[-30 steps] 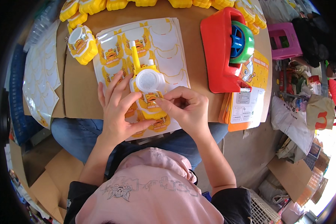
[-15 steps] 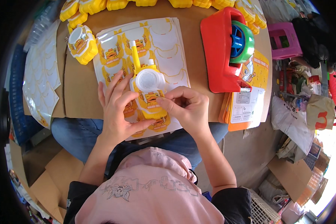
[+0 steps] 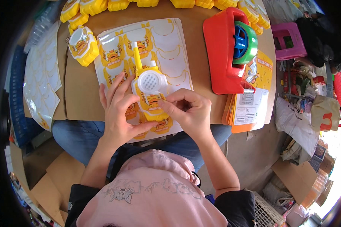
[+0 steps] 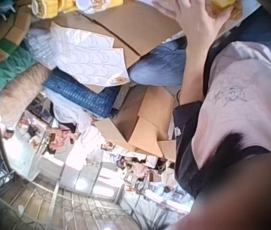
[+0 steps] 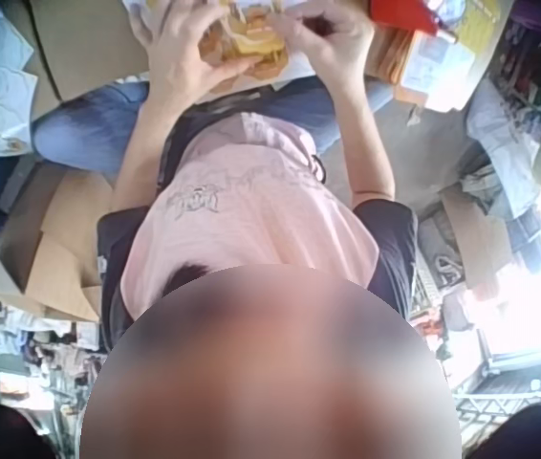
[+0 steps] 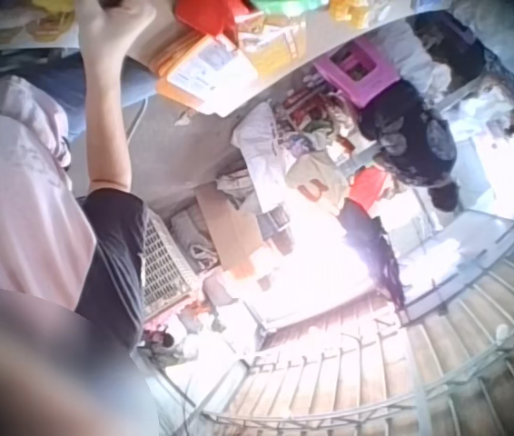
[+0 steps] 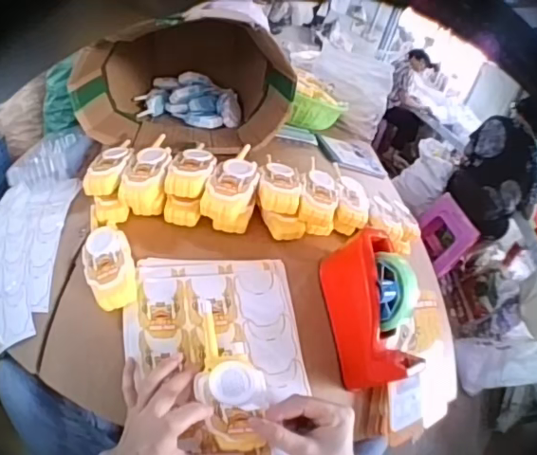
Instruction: Labeling and packaging toy walkie-talkies into plastic shells and cardboard backings.
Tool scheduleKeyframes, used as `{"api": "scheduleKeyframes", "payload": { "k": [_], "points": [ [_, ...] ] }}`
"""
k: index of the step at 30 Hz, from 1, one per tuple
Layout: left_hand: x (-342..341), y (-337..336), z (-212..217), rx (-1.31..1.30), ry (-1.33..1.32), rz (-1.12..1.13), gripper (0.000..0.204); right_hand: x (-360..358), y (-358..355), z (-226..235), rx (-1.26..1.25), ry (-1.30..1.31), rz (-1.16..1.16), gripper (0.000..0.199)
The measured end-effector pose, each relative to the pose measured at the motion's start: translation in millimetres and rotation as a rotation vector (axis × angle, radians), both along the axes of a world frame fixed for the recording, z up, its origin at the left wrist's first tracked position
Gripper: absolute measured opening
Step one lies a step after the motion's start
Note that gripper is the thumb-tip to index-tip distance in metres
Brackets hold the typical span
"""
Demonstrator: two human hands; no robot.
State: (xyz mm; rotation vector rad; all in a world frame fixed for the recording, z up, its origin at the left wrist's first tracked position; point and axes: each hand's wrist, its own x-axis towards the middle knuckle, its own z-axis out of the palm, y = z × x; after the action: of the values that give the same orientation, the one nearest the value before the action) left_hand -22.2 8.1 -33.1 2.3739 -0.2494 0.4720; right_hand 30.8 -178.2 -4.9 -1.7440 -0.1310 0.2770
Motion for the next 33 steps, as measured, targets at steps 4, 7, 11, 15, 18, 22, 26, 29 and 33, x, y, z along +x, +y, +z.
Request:
{"api": "scheduleKeyframes", "payload": {
  "k": [4,7,11,15,18,22,26,29,33],
  "points": [
    [-0.4,0.1,0.1,0.022,0.015,0.003,0.054,0.3,0.3,0.2,0.009,-0.004,0.011,0.012],
    [-0.4,0.0,0.5,0.019,0.019,0.0,0.055,0.1,-0.5,0.9,-0.005,0.007,0.015,0.012],
    [-0.7,0.4,-0.5,0.022,0.01,-0.003,0.057,-1.1,-0.9,-0.9,-0.034,-0.007,0.015,0.012],
    [-1.1,1.1,-0.6,0.031,0.005,-0.007,0.059,-1.5,0.0,-0.7,-0.026,-0.028,0.014,0.012],
    [-1.2,1.1,-0.9,0.038,-0.002,-0.01,0.06,-1.6,0.0,0.0,-0.044,-0.04,0.022,0.012],
    [-1.3,1.2,-1.2,0.05,-0.006,-0.011,0.061,-1.8,0.1,0.3,-0.06,-0.059,0.028,0.012],
    [-1.5,1.0,-0.9,0.056,-0.003,-0.009,0.061,-1.4,-0.4,-1.3,-0.054,-0.074,0.04,0.012],
    [-1.6,0.7,-1.3,0.056,-0.009,-0.009,0.061,-1.6,-0.6,-1.3,-0.05,-0.066,0.038,0.012],
    [-1.8,1.2,-1.5,0.06,-0.012,-0.01,0.06,-1.0,0.0,-2.0,-0.059,-0.082,0.045,0.012]
  ]
}}
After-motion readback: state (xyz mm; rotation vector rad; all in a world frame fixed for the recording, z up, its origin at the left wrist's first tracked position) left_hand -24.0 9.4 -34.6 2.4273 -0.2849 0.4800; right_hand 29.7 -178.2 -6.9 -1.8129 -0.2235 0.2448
